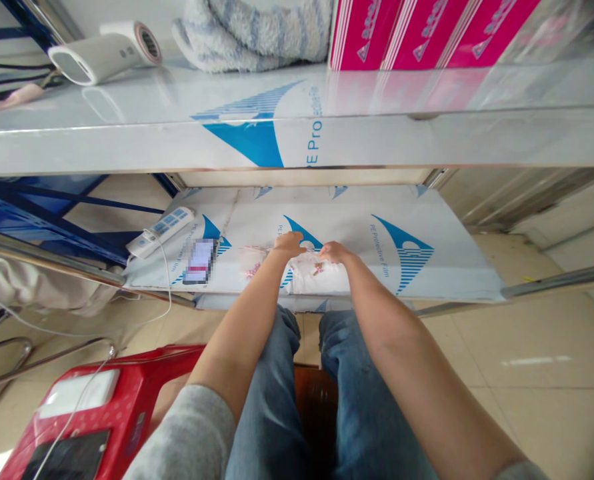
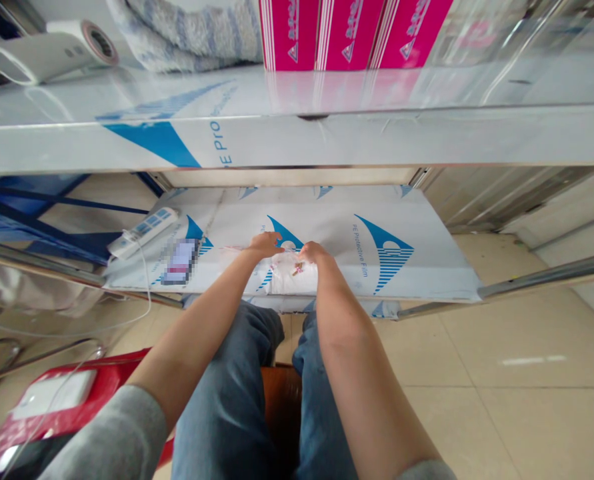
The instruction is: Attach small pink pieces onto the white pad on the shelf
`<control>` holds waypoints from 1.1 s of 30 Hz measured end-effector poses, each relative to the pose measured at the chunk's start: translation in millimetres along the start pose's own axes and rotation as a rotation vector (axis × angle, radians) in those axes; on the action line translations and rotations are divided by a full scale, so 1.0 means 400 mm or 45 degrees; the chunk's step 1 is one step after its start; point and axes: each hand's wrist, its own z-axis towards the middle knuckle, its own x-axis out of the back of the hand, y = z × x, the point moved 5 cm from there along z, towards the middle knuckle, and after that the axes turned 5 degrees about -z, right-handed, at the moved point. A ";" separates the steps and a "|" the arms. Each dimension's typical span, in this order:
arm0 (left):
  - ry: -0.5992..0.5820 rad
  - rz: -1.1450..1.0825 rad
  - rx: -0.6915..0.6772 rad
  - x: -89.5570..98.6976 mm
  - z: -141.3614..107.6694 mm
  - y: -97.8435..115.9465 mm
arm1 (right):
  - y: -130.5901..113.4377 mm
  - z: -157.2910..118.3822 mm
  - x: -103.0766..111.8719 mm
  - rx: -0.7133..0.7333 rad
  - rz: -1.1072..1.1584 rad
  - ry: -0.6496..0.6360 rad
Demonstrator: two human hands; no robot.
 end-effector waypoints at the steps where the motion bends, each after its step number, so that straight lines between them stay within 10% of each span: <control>1: -0.017 0.002 0.006 -0.006 0.003 -0.003 | 0.001 0.003 0.001 -0.004 0.017 0.023; 15: -0.015 -0.015 0.016 -0.010 0.011 -0.008 | -0.045 0.030 -0.020 0.065 0.076 -0.044; 33: 0.061 -0.149 -0.058 -0.008 0.015 -0.006 | -0.121 -0.025 0.113 0.300 0.872 0.165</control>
